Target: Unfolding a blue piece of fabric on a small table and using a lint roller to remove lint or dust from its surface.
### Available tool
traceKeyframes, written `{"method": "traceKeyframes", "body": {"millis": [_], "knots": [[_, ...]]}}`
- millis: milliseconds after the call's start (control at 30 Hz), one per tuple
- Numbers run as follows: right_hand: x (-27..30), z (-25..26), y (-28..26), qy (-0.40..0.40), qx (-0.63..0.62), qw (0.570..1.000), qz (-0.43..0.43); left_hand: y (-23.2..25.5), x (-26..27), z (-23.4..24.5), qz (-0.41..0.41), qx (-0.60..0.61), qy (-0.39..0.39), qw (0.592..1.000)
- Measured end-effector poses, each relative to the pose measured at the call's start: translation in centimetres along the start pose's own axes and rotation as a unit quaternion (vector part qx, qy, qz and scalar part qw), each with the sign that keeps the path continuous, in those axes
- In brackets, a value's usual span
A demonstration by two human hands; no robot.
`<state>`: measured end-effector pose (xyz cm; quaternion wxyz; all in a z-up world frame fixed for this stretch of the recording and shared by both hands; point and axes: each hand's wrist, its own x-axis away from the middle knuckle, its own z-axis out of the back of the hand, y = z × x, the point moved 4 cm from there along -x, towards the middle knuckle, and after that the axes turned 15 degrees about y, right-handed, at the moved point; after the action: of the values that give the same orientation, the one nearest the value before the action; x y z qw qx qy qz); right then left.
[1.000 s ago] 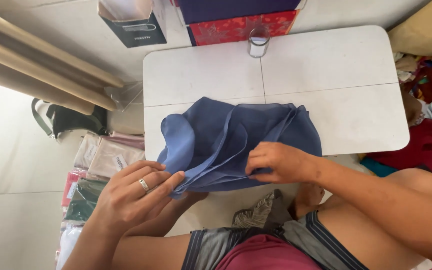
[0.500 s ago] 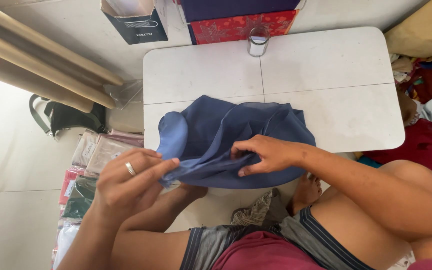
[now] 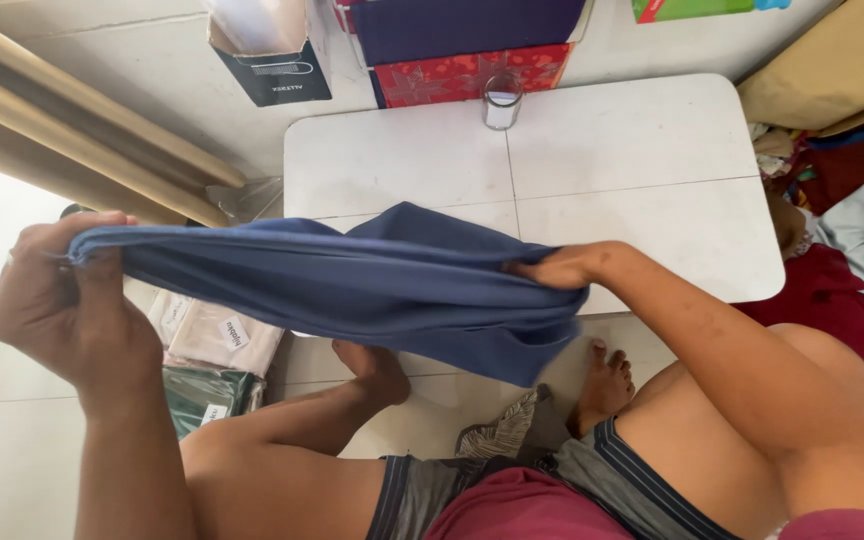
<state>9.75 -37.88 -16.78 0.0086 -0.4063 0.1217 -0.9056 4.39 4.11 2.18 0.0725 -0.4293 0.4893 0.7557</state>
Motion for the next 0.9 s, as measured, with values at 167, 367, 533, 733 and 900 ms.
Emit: {"method": "traceKeyframes", "body": {"millis": [167,367,533,733,900], "knots": [[4.9,6.2,1.8,0.145,-0.001,0.989,-0.040,1.0,-1.1,-0.7,-0.045,-0.025,0.026,0.998],[15.0,12.8,6.2,0.406,-0.123,0.841,0.335,-2.4,-3.6,-0.8,0.038,-0.015,0.096,0.995],[24.3,10.8,3.4,0.435,-0.065,0.857,0.268,-3.8,-4.6,-2.6,-0.079,-0.123,0.123,0.982],[28.8,5.2,-1.3,0.209,-0.003,0.772,0.600,-6.0,-4.6,-5.2,0.047,-0.060,0.081,0.994],[20.1,13.4,10.4,0.441,-0.085,0.850,0.276,-7.7,-4.5,-5.1,0.088,-0.090,0.100,0.987]]}}
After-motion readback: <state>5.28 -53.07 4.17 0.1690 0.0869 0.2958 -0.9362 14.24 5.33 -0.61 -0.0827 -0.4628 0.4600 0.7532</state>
